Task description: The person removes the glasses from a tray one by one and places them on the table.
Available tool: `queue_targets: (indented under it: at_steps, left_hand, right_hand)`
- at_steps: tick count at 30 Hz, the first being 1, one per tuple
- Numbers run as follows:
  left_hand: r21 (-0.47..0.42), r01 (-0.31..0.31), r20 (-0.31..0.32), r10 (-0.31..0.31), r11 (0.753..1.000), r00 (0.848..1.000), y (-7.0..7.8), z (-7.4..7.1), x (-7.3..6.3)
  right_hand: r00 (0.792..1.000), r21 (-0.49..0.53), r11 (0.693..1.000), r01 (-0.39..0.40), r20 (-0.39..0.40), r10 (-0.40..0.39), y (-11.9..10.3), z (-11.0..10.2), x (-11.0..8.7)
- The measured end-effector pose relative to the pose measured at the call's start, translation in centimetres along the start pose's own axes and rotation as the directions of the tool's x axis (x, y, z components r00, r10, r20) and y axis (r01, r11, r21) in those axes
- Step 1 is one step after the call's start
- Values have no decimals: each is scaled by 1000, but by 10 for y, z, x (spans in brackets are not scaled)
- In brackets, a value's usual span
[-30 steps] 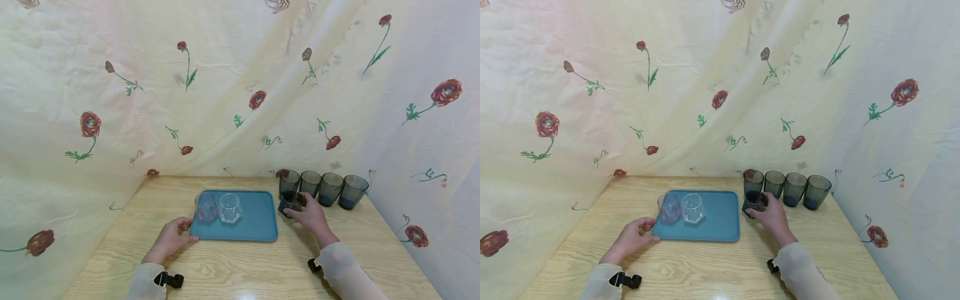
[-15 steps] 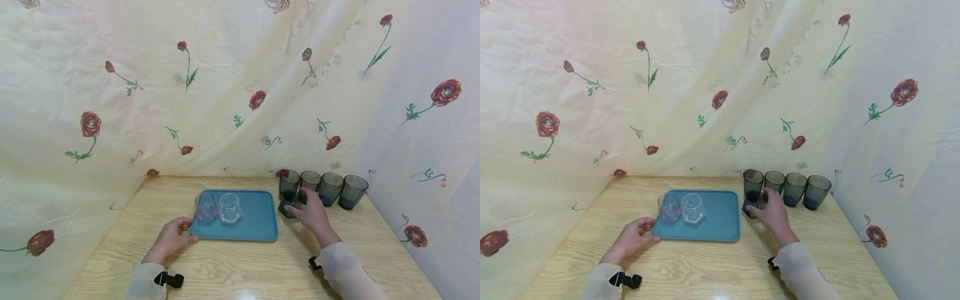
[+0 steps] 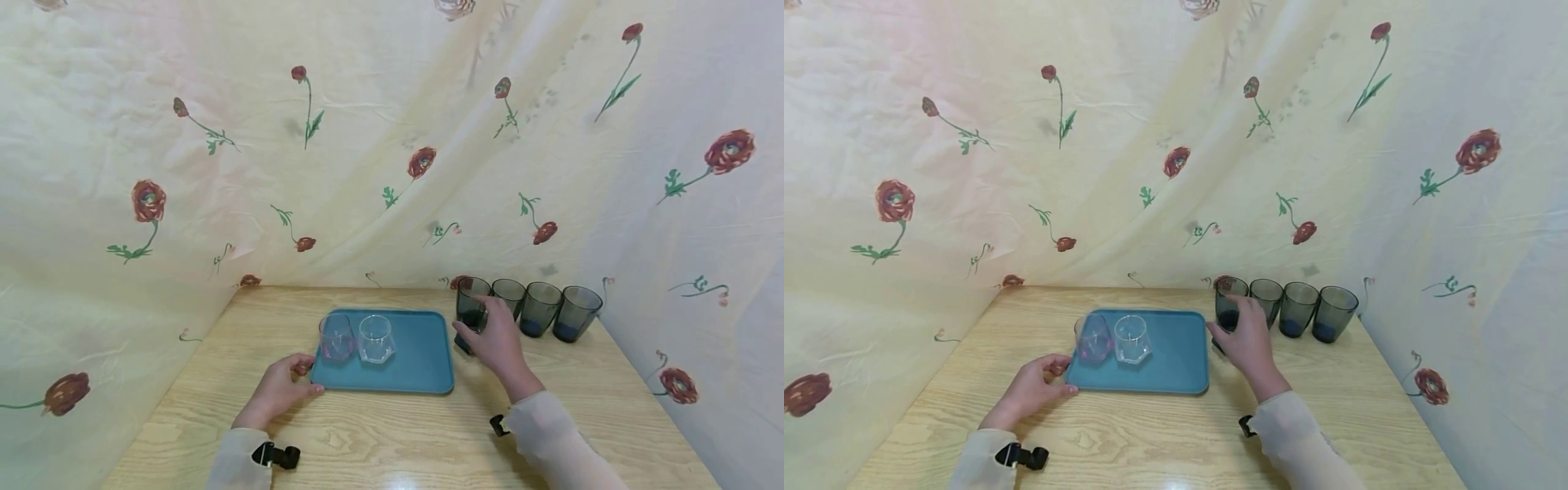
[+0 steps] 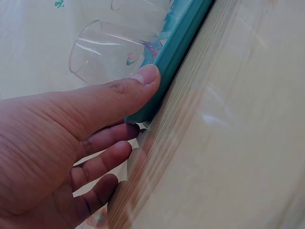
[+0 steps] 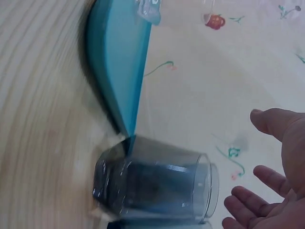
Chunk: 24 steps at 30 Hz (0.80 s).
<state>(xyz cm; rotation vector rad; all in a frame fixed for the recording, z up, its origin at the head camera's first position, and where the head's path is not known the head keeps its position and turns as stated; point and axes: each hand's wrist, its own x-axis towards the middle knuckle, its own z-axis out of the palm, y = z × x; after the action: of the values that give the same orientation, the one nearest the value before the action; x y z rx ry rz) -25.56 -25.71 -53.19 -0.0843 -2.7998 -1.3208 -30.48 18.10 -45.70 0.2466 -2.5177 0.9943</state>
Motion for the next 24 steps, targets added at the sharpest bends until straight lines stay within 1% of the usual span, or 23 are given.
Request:
queue_targets:
  at_steps: [3, 7, 14, 19, 24]
  left_hand:
    - [3, -1, 0, 1, 1000, 1000, 0, 0, 0]
    - [8, -7, -7, 7, 1000, 1000, 0, 0, 0]
    - [12, -13, -13, 13, 1000, 1000, 0, 1, 0]
    - [13, 0, -12, 0, 1000, 1000, -1, 1, 1]
    - [12, 2, -6, -2, 1000, 1000, -1, 1, 1]
  right_hand:
    - [1000, 29, 999, 25, -10, -24, -9, 5, 2]
    - [999, 70, 997, 42, 0, -43, -19, 14, 2]
    - [997, 122, 990, 66, 39, -71, -30, 33, 2]
    - [995, 172, 984, 39, 80, -54, -35, 48, 3]
    - [991, 211, 977, -15, 132, -13, -43, 60, 1]
